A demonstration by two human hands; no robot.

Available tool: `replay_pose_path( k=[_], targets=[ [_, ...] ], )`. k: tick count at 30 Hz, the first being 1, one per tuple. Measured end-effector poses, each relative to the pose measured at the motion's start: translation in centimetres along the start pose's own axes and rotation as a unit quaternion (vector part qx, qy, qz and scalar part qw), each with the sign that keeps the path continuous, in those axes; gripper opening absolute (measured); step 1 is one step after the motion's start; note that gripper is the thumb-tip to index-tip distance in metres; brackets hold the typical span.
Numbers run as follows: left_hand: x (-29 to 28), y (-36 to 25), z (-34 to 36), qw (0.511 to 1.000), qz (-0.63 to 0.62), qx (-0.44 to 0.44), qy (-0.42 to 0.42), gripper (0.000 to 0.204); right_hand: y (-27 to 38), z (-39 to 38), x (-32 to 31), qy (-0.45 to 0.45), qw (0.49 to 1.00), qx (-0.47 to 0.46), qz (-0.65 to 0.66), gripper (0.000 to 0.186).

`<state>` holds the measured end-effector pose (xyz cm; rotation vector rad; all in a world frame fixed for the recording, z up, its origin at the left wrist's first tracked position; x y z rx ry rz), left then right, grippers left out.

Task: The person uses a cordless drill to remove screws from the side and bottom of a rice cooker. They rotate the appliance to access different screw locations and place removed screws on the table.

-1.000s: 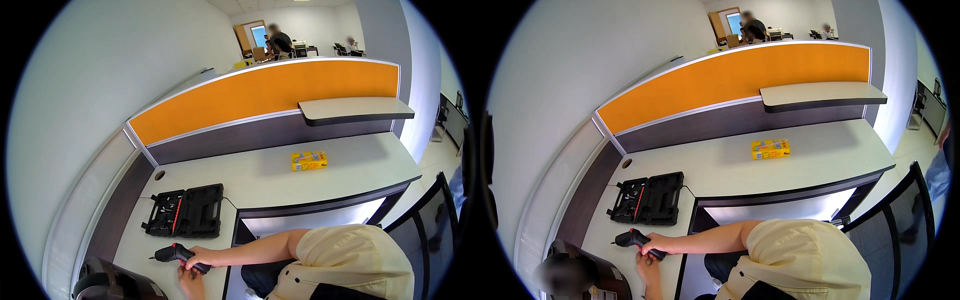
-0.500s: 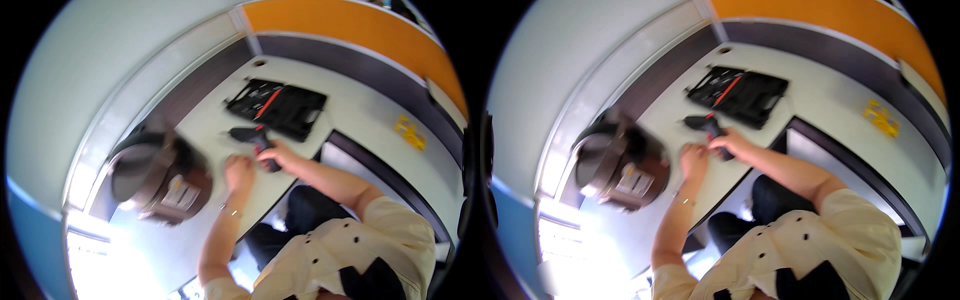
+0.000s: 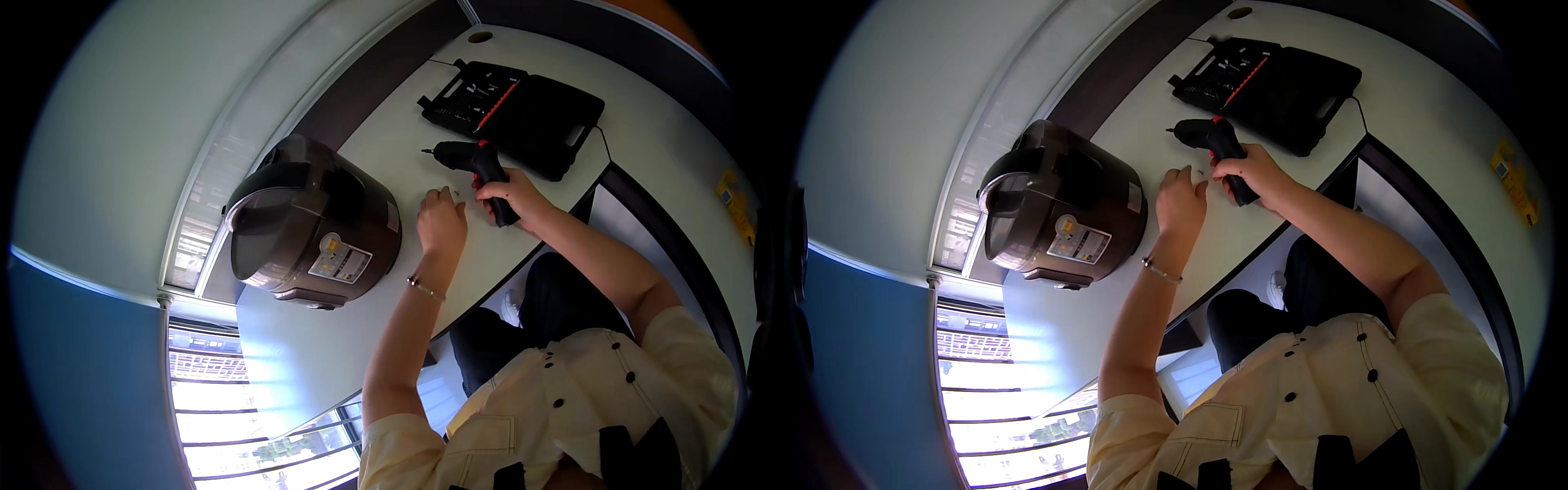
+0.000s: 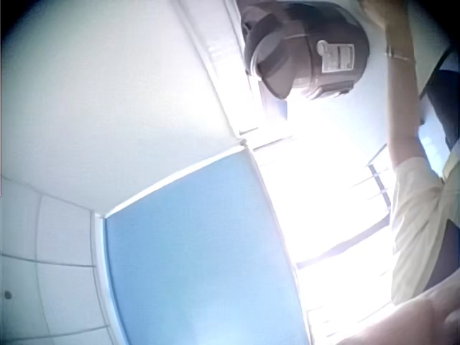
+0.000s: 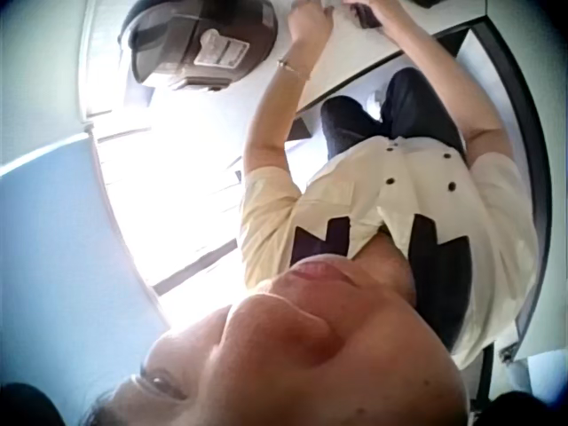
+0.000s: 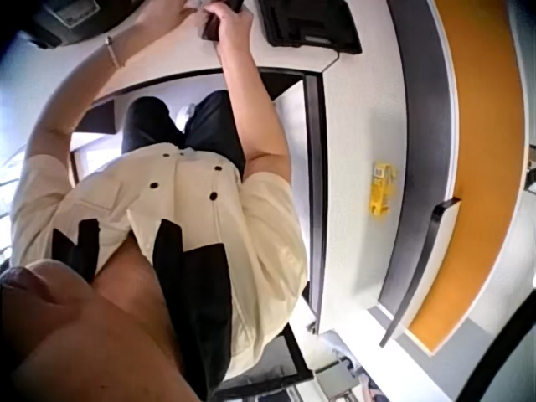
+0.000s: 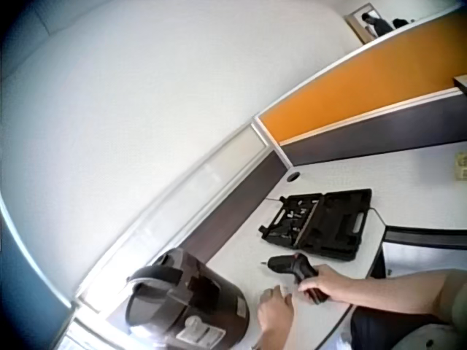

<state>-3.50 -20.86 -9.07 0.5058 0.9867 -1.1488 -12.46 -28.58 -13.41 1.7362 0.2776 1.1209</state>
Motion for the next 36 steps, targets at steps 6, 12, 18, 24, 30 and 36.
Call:
replay_pose_path(
  k=[6, 12, 18, 24, 30, 36],
  targets=[
    [-14.8, -4.6, -2.9, 0.966, 0.014, 0.206, -0.153, 0.023, -0.1, 0.0, -1.3, 0.011, 1.0, 0.008, -0.005, 0.019],
    [-26.8, 4.6, 2.3, 0.945, 0.193, 0.18, -0.192, 0.044, 0.5, -0.7, -0.7, -0.001, 1.0, -0.015, -0.002, 0.021],
    [-25.8, 15.0, 6.2, 0.997, -0.009, 0.076, 0.007, 0.052, 1.0, -0.7, -0.9, -0.001, 1.0, -0.011, 0.003, 0.022],
    [-25.0, 14.7, 8.1, 0.991, 0.048, 0.126, 0.001, 0.038, 0.9, -0.7, -1.7, 0.003, 1.0, 0.004, -0.014, 0.023],
    [-25.6, 15.8, 8.2, 0.992, 0.042, 0.115, 0.024, 0.04, 1.2, -0.9, -1.5, -0.009, 1.0, 0.009, 0.0, 0.025],
    [-27.3, 15.4, 7.2, 0.999, 0.05, 0.012, 0.019, 0.041, 1.5, -1.0, -0.8, -0.009, 1.0, -0.002, -0.001, 0.023]
  ],
)
Point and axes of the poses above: each hand's wrist, its own z-axis towards the middle knuckle, its own x-axis out of the palm, y = z × x, the point moved 10 cm from there along z, towards the middle knuckle, and after that the axes turned 3 degrees about -y, right-handed, at the moved point
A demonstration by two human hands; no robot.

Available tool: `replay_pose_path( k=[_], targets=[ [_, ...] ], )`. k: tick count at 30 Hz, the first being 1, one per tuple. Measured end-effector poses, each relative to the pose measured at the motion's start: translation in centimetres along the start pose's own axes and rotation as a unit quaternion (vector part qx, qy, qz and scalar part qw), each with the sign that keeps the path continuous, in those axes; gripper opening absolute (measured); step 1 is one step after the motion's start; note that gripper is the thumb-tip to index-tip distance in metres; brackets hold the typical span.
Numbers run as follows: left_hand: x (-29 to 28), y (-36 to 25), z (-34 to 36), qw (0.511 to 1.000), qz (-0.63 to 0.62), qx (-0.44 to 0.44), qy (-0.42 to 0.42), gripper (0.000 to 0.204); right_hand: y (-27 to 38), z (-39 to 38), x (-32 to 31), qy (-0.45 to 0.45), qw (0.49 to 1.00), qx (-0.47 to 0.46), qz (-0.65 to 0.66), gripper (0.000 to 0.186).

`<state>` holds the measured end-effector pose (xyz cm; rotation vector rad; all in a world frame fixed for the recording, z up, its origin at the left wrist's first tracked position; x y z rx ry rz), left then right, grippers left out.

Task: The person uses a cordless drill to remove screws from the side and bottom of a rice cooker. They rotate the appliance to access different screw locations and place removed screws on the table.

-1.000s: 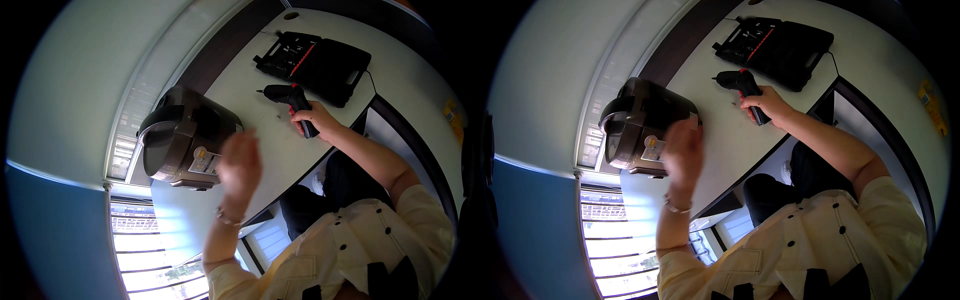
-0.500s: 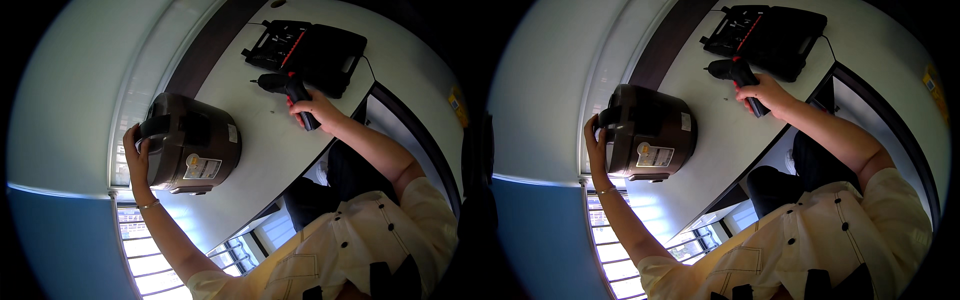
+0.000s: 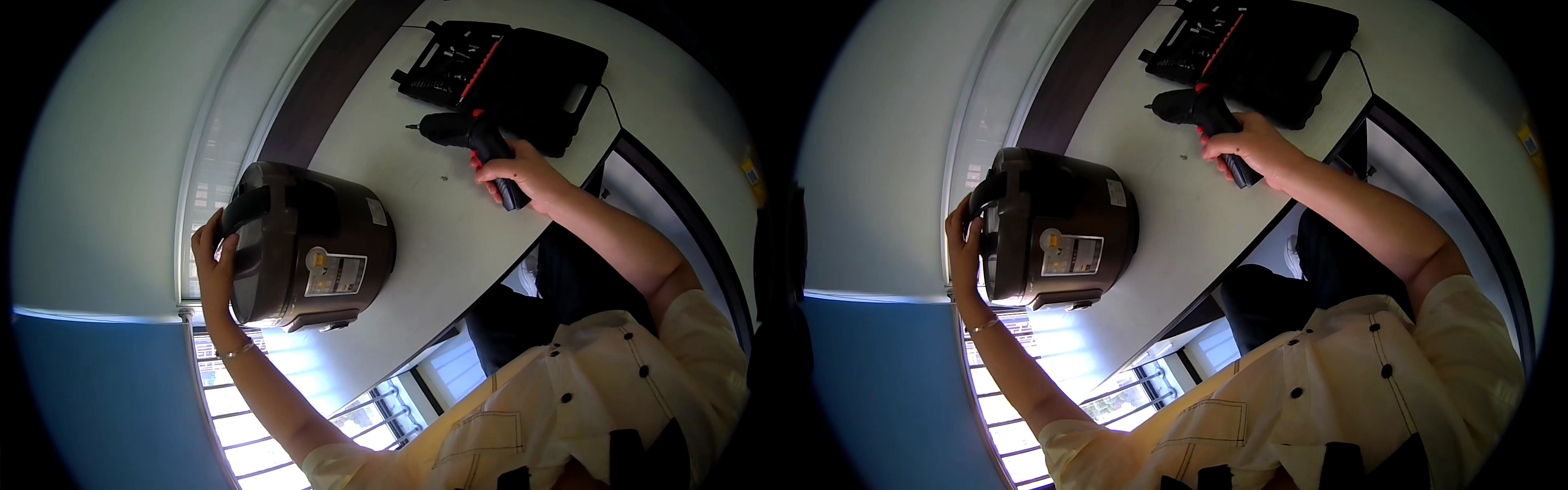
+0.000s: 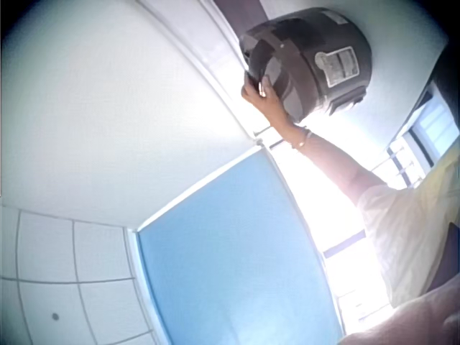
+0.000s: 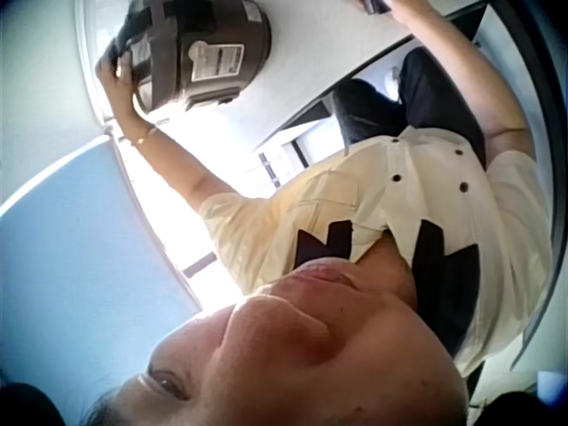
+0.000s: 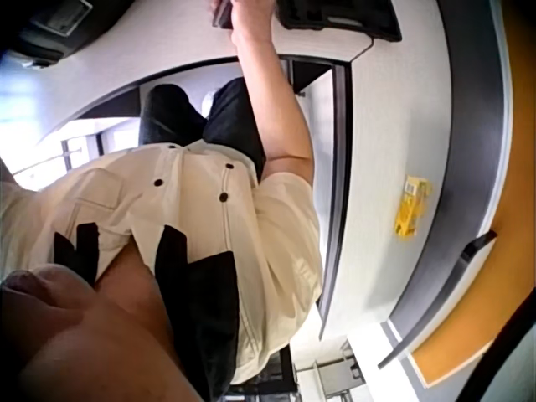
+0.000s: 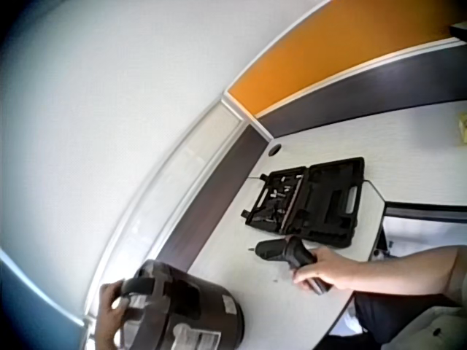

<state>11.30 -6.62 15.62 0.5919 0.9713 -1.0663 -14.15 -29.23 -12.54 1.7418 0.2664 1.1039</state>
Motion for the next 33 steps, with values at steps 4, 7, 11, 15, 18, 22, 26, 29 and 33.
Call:
replay_pose_path(
  k=[4, 7, 11, 15, 18, 22, 26, 29, 33],
  targets=[
    [-2.9, -5.7, -2.0, 0.978, 0.136, 0.015, -0.156, 0.037, -0.1, 0.0, -0.7, -0.009, 1.0, 0.0, 0.011, 0.022],
    [1.8, -15.3, -5.6, 0.975, 0.005, 0.159, -0.152, 0.025, -0.2, 0.0, -0.9, -0.009, 1.0, -0.001, 0.02, 0.023],
    [15.3, -24.0, -6.6, 0.967, -0.069, 0.234, 0.075, 0.023, 0.3, -0.1, -1.2, -0.032, 0.999, -0.023, 0.034, 0.021],
    [22.9, -24.3, -5.5, 0.95, 0.041, 0.304, 0.061, 0.026, 0.4, -0.2, -0.1, -0.013, 0.999, -0.005, 0.043, 0.021],
    [25.8, -24.0, -5.0, 0.938, 0.063, 0.336, 0.058, 0.015, 0.1, 0.0, -0.6, -0.025, 0.998, -0.011, 0.06, 0.022],
    [28.2, -22.9, -5.0, 0.932, 0.127, 0.318, 0.12, 0.01, 0.2, -0.1, -0.8, -0.027, 0.998, -0.008, 0.048, 0.021],
    [28.3, -22.6, -5.3, 0.93, 0.156, 0.306, 0.132, 0.006, 0.1, -0.1, -0.7, -0.023, 0.999, -0.001, 0.041, 0.02],
    [27.8, -22.2, -5.1, 0.939, 0.154, 0.27, 0.146, 0.005, 0.3, -0.3, -0.7, -0.029, 0.999, 0.0, 0.036, 0.02],
    [26.8, -20.9, -4.8, 0.966, 0.054, 0.209, 0.144, 0.015, 0.4, -0.4, -0.6, -0.029, 0.999, -0.004, 0.035, 0.02]
  ],
)
Point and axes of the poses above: each hand's wrist, its own z-axis towards the middle knuckle, its own x-axis out of the palm, y = z × x, the point moved 10 cm from there along z, towards the middle knuckle, and after that the axes turned 3 degrees about -y, right-handed, at the moved point
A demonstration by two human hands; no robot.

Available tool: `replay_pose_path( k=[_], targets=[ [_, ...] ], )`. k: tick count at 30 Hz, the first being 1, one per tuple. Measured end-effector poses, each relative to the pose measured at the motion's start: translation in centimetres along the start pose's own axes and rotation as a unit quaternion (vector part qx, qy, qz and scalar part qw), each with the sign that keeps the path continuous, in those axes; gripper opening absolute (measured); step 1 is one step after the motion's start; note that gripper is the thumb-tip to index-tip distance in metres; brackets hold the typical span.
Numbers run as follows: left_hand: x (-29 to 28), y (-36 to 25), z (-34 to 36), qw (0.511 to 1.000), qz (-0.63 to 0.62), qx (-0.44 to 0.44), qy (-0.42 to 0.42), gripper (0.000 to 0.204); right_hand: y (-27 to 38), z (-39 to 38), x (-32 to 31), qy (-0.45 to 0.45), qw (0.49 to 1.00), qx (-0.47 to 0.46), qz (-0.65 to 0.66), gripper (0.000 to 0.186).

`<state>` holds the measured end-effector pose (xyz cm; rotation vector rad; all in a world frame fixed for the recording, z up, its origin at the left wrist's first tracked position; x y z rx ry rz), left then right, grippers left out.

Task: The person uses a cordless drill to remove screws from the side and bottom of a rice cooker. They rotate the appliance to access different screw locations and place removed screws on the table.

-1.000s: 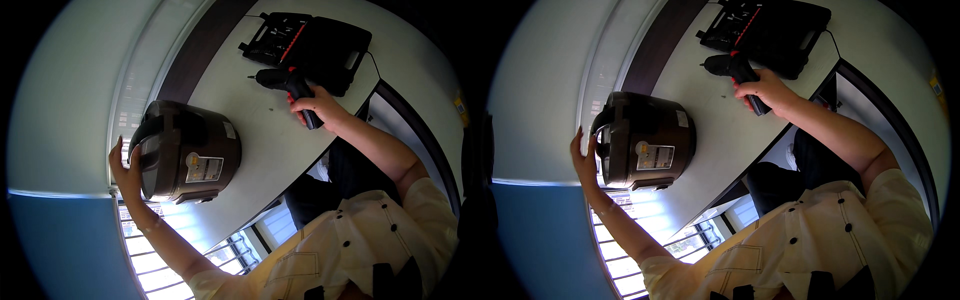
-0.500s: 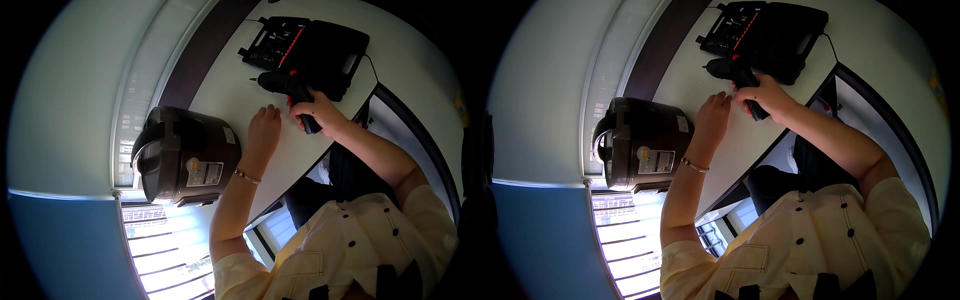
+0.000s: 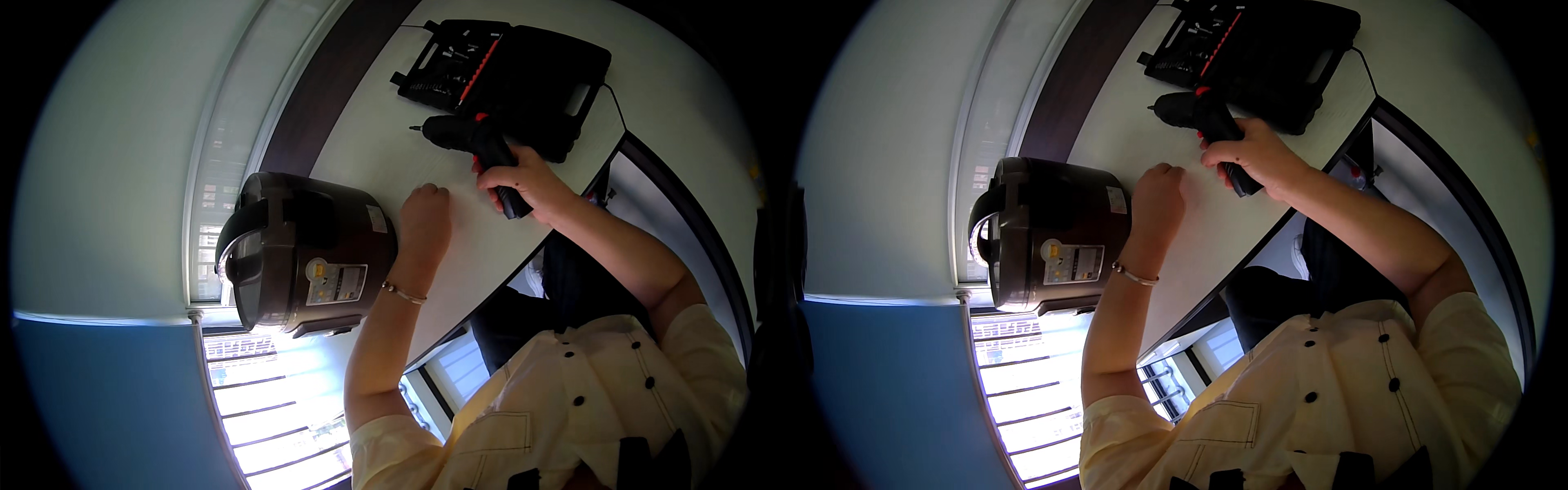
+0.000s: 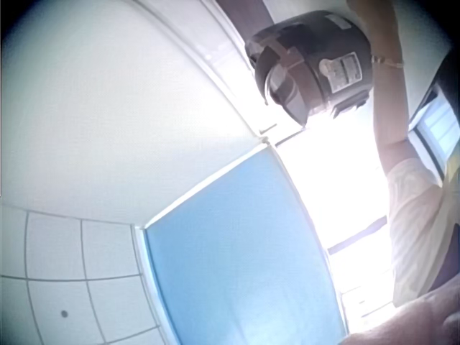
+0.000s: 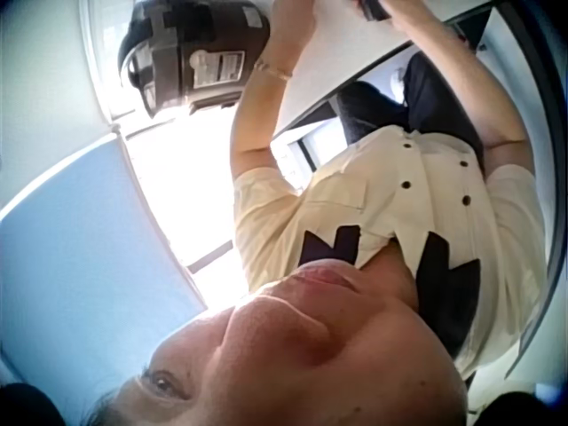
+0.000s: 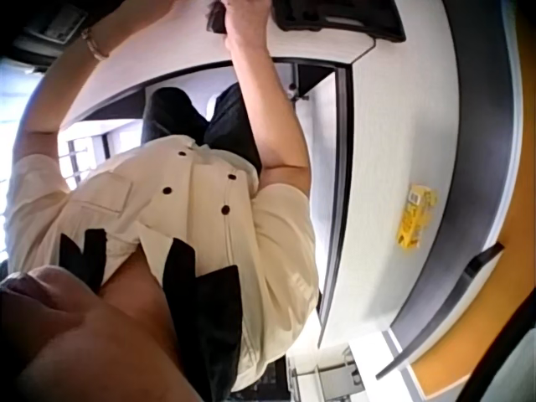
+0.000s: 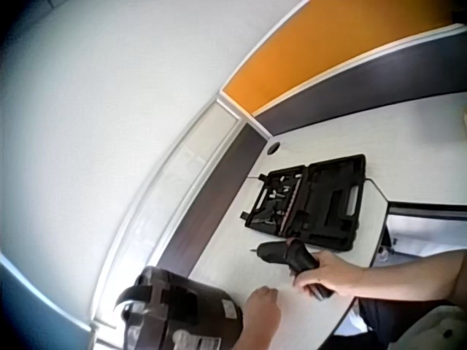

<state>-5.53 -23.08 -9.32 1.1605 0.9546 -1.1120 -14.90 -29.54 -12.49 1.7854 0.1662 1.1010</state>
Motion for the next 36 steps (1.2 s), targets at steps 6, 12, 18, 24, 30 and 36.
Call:
replay_pose_path(
  k=[6, 12, 18, 24, 30, 36],
  targets=[
    [-3.7, 2.2, -2.4, 0.964, -0.239, -0.106, -0.045, 0.022, -0.5, 0.4, -0.1, 0.028, 0.999, 0.02, -0.017, 0.024],
    [-4.3, 5.1, -6.6, 0.839, -0.477, -0.258, -0.055, 0.014, -0.5, 0.5, 0.2, 0.014, 0.999, 0.012, -0.027, 0.021],
    [-12.0, 5.4, -6.8, 0.9, -0.376, -0.153, -0.159, 0.022, -0.9, 1.0, 0.1, 0.03, 0.998, 0.018, -0.044, 0.025],
    [-19.9, 5.4, -5.2, 0.963, -0.036, -0.071, -0.259, 0.017, -1.5, 1.2, -0.2, 0.052, 0.996, 0.031, -0.06, 0.027],
    [-19.8, 7.3, -3.4, 0.974, 0.039, -0.087, -0.205, 0.009, -1.7, 1.3, 0.8, 0.099, 0.991, 0.032, -0.085, 0.028],
    [-19.0, 7.7, -1.8, 0.977, 0.087, -0.053, -0.189, 0.01, -1.5, 1.3, 0.9, 0.113, 0.988, 0.028, -0.105, 0.028]
  ],
)
Point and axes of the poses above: each hand's wrist, its own z-axis towards the middle knuckle, its own x-axis out of the palm, y = z × x, the point moved 10 cm from there along z, towards the middle knuckle, and after that the axes turned 3 degrees about -y, right-handed, at the moved point
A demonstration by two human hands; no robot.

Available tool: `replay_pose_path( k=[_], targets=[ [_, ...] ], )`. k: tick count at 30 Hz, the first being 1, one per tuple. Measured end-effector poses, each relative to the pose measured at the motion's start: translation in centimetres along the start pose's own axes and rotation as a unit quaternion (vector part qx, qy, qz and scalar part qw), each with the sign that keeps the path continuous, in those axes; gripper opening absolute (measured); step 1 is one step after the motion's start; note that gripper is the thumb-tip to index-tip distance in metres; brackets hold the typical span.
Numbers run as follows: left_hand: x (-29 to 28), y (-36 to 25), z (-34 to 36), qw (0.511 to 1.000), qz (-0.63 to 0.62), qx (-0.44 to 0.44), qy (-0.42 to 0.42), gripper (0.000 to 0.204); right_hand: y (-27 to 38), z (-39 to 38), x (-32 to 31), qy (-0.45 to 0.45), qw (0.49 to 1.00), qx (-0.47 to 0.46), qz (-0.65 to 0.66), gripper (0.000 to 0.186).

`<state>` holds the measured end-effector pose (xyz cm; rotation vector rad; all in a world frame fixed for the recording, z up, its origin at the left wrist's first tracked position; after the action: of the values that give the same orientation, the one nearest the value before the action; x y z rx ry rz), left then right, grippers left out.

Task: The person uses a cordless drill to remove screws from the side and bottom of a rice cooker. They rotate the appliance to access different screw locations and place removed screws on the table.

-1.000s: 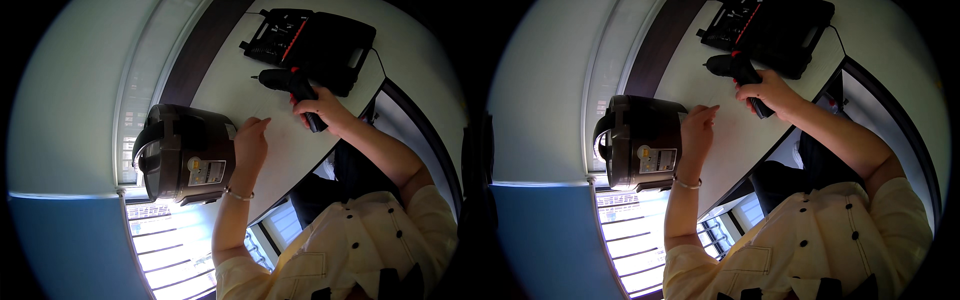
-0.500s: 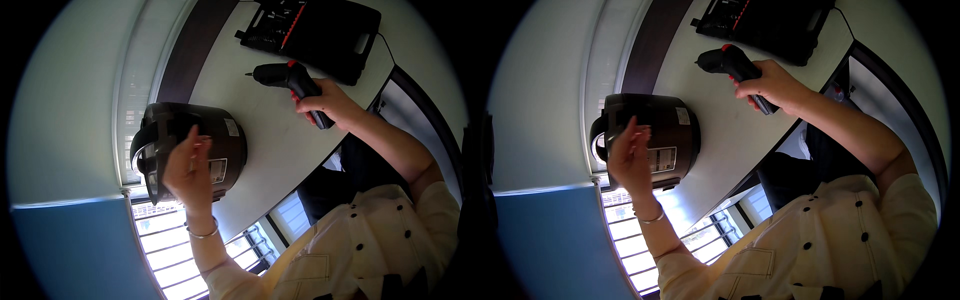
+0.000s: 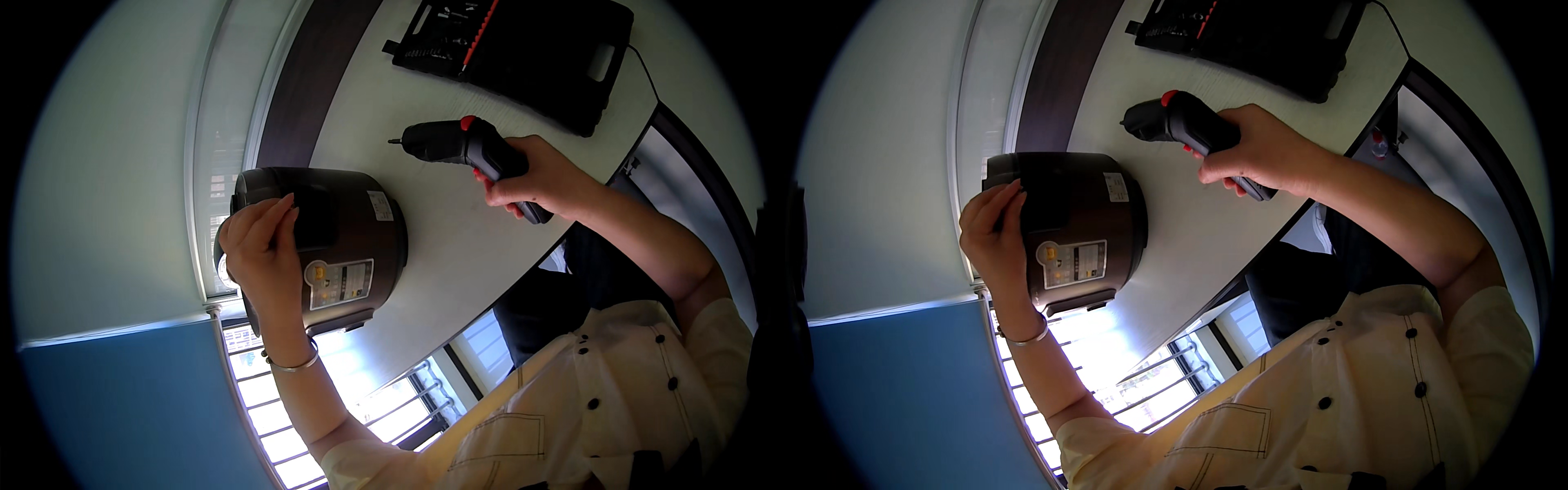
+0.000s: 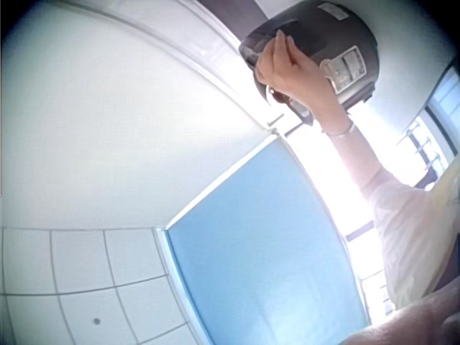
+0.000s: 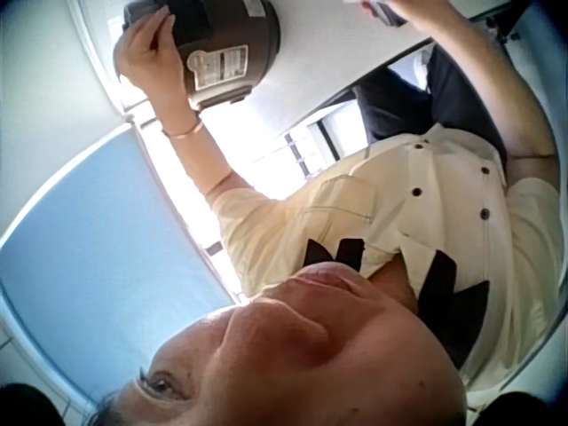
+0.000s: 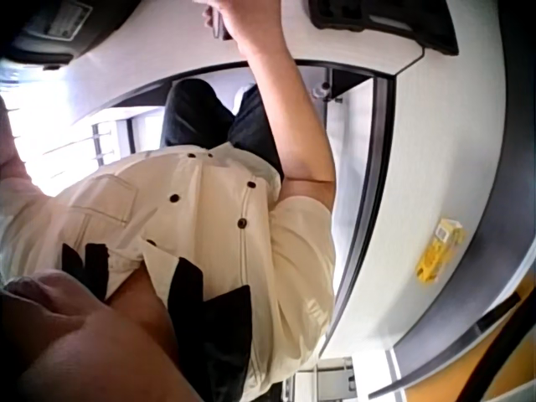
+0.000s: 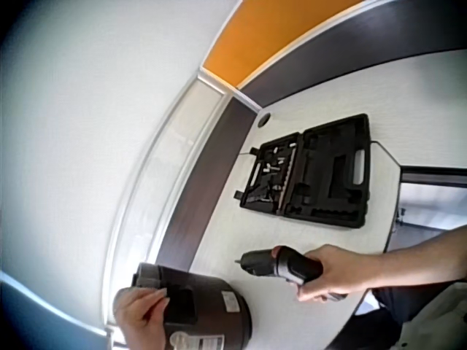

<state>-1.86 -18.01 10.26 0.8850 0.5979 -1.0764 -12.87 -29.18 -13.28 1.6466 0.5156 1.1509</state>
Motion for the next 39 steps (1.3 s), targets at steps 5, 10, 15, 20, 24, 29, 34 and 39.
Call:
replay_pose_path(
  k=[5, 10, 15, 20, 24, 29, 34, 39],
  targets=[
    [0.9, -0.6, 0.2, 0.998, 0.032, 0.056, 0.026, 0.007, -0.2, 0.3, 0.2, 0.017, 1.0, 0.001, -0.011, 0.028],
    [0.9, -1.0, 0.1, 0.996, 0.054, 0.053, 0.04, 0.008, 0.0, 0.1, 0.5, 0.03, 0.999, -0.002, -0.022, 0.028],
    [1.1, -1.2, 0.2, 0.994, 0.079, 0.055, 0.049, 0.008, 0.1, -0.1, 1.0, 0.044, 0.998, 0.005, -0.044, 0.028],
    [1.0, -1.8, 0.3, 0.99, 0.107, 0.07, 0.052, 0.008, 0.1, -0.1, 1.2, 0.051, 0.997, -0.003, -0.058, 0.029],
    [1.1, -1.5, 0.2, 0.99, 0.107, 0.06, 0.068, 0.008, 0.1, 0.0, 1.1, 0.051, 0.997, -0.004, -0.051, 0.029],
    [0.7, -1.1, 0.2, 0.996, 0.046, 0.034, 0.069, 0.012, 0.3, -0.1, 1.1, 0.049, 0.997, -0.009, -0.05, 0.029],
    [-0.3, 0.4, 0.2, 0.999, -0.038, -0.009, 0.021, 0.012, 0.6, -0.2, 1.4, 0.058, 0.997, -0.02, -0.044, 0.029],
    [0.1, 0.2, 0.3, 0.998, -0.049, -0.007, 0.034, 0.014, 0.3, -0.3, 1.3, 0.049, 0.997, -0.005, -0.05, 0.029]
  ],
)
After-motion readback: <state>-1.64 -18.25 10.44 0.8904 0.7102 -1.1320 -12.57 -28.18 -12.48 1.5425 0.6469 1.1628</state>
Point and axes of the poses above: each hand's wrist, its own z-axis towards the middle knuckle, its own x-axis out of the palm, y = z × x, the point moved 10 cm from there along z, towards the middle knuckle, and after that the axes turned 3 degrees about -y, right-handed, at the moved point
